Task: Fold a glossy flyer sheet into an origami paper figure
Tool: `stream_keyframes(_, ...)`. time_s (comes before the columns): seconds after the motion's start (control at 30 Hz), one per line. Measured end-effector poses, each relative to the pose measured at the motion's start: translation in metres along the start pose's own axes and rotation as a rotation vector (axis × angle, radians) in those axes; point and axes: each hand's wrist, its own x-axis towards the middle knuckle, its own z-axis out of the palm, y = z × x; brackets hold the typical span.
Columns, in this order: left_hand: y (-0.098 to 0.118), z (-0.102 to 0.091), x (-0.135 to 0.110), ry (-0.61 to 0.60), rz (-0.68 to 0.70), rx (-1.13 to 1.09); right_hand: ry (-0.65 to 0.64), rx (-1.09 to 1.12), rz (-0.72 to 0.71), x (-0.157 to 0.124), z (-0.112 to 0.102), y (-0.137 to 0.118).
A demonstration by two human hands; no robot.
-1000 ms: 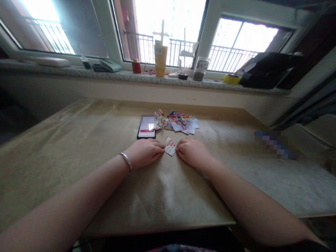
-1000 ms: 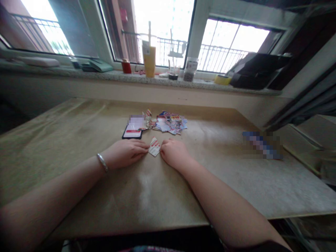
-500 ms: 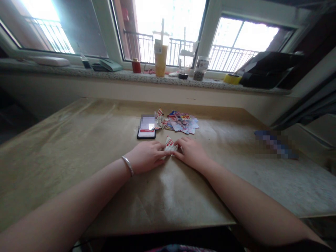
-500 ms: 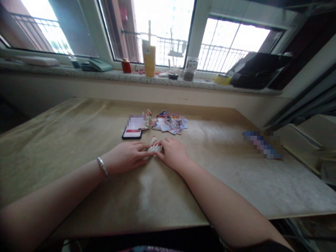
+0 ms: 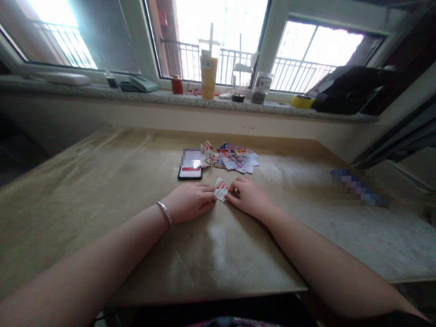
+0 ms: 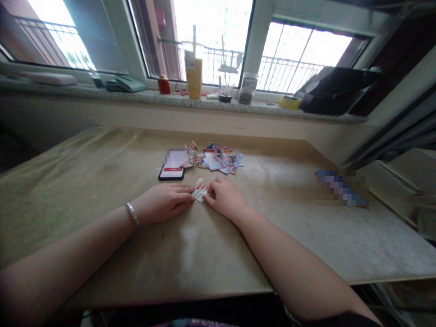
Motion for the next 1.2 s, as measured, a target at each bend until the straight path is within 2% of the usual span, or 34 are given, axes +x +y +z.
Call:
stream_keyframes(0.13, 0.002, 0.001, 0.003, -0.02, -0.099, 0.019, 0.023, 0.016, 0.012, 0.003, 0.003, 0.005)
stream_keyframes(0.37, 0.005, 0.002, 0.004, -0.013, -0.148, 0.032, 0.043, 0.055, 0.04, 0.006, 0.01, 0.011)
stream_keyframes(0.6, 0.003, 0.008, 0.007, 0.055, -0.237, 0.037, 0.075, 0.144, -0.004, 0.006, 0.016, 0.012)
stream_keyframes(0.83, -0.004, 0.017, 0.008, 0.133, -0.371, -0.087, 0.091, 0.247, -0.044, 0.007, 0.017, 0.006)
stream_keyframes(1.03, -0.004, 0.02, 0.01, 0.182, -0.393, -0.256, 0.104, 0.311, -0.001, 0.008, 0.017, 0.005)
stream_keyframes(1.2, -0.004, 0.024, 0.01, 0.25, -0.392, -0.438, 0.096, 0.348, -0.047, 0.01, 0.02, 0.008)
